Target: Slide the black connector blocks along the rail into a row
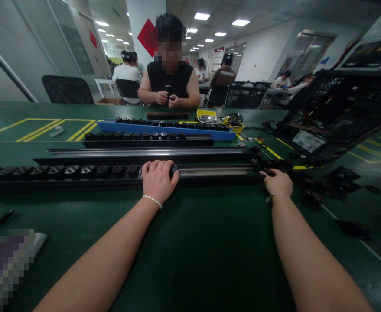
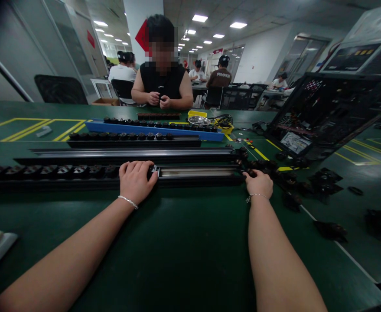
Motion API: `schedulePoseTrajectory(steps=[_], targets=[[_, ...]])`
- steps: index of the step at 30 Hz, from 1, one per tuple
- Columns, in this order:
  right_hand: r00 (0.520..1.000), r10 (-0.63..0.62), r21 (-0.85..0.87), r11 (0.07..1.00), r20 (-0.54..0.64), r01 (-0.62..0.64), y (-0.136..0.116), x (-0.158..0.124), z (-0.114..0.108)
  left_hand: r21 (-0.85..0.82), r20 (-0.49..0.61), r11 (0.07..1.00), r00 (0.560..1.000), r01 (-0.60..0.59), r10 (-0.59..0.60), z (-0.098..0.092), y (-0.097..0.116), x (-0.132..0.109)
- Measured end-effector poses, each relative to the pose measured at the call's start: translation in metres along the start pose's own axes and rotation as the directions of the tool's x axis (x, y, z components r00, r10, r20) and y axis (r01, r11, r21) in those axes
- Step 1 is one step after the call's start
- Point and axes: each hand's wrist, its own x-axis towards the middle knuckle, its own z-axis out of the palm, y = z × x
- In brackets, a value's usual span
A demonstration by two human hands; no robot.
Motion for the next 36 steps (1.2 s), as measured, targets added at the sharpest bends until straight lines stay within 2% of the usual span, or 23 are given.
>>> schedulePoseTrajectory(steps=[9,13,15,18,21,23,25,27,29,30,32,36], targets=[[0.996,0.048,0.023,0.999,-0.070,-0.047,-0.003,0.007,-0.001,-0.011,0.000,1.000,1.000,0.015,-0.015,0.001,0.000,0.000],[0.986,0.021,0.101,0.995,-0.167,-0.004,-0.006,0.005,-0.010,-0.033,-0.007,0.999,1.000,0.008,-0.008,0.001,-0.001,-0.001],[0.958,0.006,0.134,0.990,-0.285,0.034,-0.007,0.005,-0.014,-0.033,-0.013,0.999,1.000,0.001,-0.001,0.002,-0.001,-0.001],[0.878,-0.084,0.152,0.973,-0.472,0.175,-0.017,0.001,-0.022,-0.038,-0.035,0.999,0.999,-0.005,0.003,0.002,-0.002,-0.002],[0.821,-0.267,0.128,0.917,-0.504,0.377,-0.047,-0.022,-0.026,-0.058,-0.060,0.998,0.998,-0.006,0.003,0.002,-0.003,-0.002],[0.778,-0.466,0.132,0.817,-0.422,0.561,-0.077,-0.049,-0.024,-0.063,-0.071,0.998,0.997,-0.010,0.005,0.002,-0.005,-0.002],[0.709,-0.647,0.195,0.685,-0.281,0.702,-0.109,-0.082,-0.017,-0.052,-0.085,0.999,0.996,-0.008,0.004,0.002,-0.006,-0.003],[0.630,-0.761,0.290,0.574,-0.155,0.766,-0.138,-0.113,-0.007,-0.029,-0.109,1.000,0.994,0.009,-0.012,0.001,-0.008,-0.003],[0.572,-0.819,0.363,0.519,-0.049,0.774,-0.160,-0.140,0.004,-0.003,-0.131,1.000,0.991,0.028,-0.028,0.001,-0.010,-0.003],[0.565,-0.825,0.383,0.519,-0.009,0.764,-0.170,-0.151,0.009,0.007,-0.136,0.999,0.990,0.034,-0.032,0.001,-0.012,-0.003],[0.581,-0.812,0.388,0.554,0.056,0.737,-0.185,-0.168,0.016,0.015,-0.134,0.999,0.990,0.035,-0.033,0.002,-0.014,-0.003],[0.598,-0.778,0.373,0.622,0.193,0.689,-0.207,-0.186,0.018,0.000,-0.108,1.000,0.994,0.031,-0.031,0.003,-0.018,-0.002]])
